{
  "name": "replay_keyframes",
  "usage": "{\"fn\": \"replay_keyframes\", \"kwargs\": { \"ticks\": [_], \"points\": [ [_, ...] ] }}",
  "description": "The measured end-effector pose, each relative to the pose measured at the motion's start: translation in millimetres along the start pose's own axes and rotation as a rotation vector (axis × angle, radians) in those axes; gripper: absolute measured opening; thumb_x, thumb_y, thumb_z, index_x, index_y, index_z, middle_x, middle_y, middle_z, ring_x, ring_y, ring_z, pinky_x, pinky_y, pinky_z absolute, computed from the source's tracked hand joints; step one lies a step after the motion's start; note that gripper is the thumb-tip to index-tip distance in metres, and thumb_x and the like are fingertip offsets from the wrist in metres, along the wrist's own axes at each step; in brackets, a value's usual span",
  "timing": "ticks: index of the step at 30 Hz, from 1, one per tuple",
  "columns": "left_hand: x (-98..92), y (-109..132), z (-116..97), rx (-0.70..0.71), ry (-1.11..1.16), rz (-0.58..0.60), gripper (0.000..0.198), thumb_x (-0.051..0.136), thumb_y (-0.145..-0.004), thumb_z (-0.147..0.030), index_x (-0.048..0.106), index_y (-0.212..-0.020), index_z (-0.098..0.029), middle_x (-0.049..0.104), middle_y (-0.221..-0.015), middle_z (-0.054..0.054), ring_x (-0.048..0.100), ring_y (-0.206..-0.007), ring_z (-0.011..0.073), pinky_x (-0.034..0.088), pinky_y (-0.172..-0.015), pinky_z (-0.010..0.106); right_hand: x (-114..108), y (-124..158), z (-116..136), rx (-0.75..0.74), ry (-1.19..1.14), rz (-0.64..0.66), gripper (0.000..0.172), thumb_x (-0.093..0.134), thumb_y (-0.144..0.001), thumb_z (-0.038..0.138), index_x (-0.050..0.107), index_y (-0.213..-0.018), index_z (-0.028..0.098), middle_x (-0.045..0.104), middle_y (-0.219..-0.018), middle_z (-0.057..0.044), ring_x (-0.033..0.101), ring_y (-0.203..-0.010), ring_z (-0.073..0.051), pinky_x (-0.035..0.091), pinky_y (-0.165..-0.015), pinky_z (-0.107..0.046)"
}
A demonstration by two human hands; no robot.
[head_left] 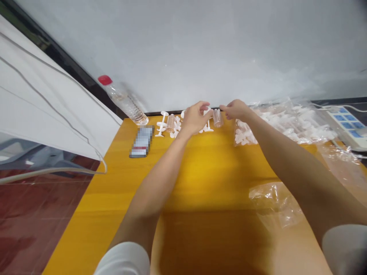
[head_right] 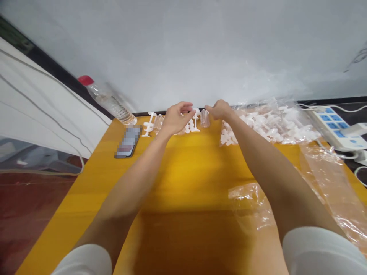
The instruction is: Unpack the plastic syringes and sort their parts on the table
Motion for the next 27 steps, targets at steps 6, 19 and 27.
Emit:
{"fn": "replay_keyframes", "kwargs": {
  "ticks": [6, 19, 27],
  "points": [
    [81.2, 68.7, -31.4, 0.025, 0.16, 0.315, 0.057, 0.075, -0.086, -0.039, 0.062, -0.138, -0.02, 0.071, -0.13, 0.012, 0.071, -0.107, 0.0244, 0.054, -0.098, 0.039, -76.4, 61.1, -55.5, 0.171, 0.321, -0.192, 0.055, 0.062, -0.09, 0.057, 0.075, -0.106, 0.006, 0.073, -0.101, -0.022, 0.066, -0.109, -0.036, 0.049, -0.101, -0.051],
    [185.6, 67.2, -52.4, -0.005, -0.09, 0.353, 0.096, 0.071, -0.087, -0.034, 0.02, -0.167, -0.019, 0.023, -0.17, 0.021, 0.031, -0.154, 0.0397, 0.03, -0.122, 0.049, -69.5, 67.9, -117.6, 0.374, 0.301, -0.105, 0.061, 0.07, -0.079, 0.071, 0.074, -0.091, 0.011, 0.071, -0.083, -0.019, 0.07, -0.094, -0.036, 0.056, -0.086, -0.045],
    [194.1, 72.9, -59.9, 0.009, -0.069, 0.355, 0.094, 0.07, -0.087, -0.038, 0.021, -0.166, -0.023, 0.031, -0.168, 0.018, 0.04, -0.149, 0.0372, 0.036, -0.118, 0.049, -67.0, 73.3, -108.0, 0.258, 0.3, -0.157, 0.054, 0.068, -0.088, 0.055, 0.074, -0.114, 0.008, 0.073, -0.114, -0.021, 0.066, -0.114, -0.036, 0.051, -0.1, -0.046]
  ]
}}
Point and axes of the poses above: each hand's wrist, its own y-axis away from the middle knuckle, its own x-axis out of the palm, z = x × y, the point moved 9 cm from there along -y, towards the middle knuckle
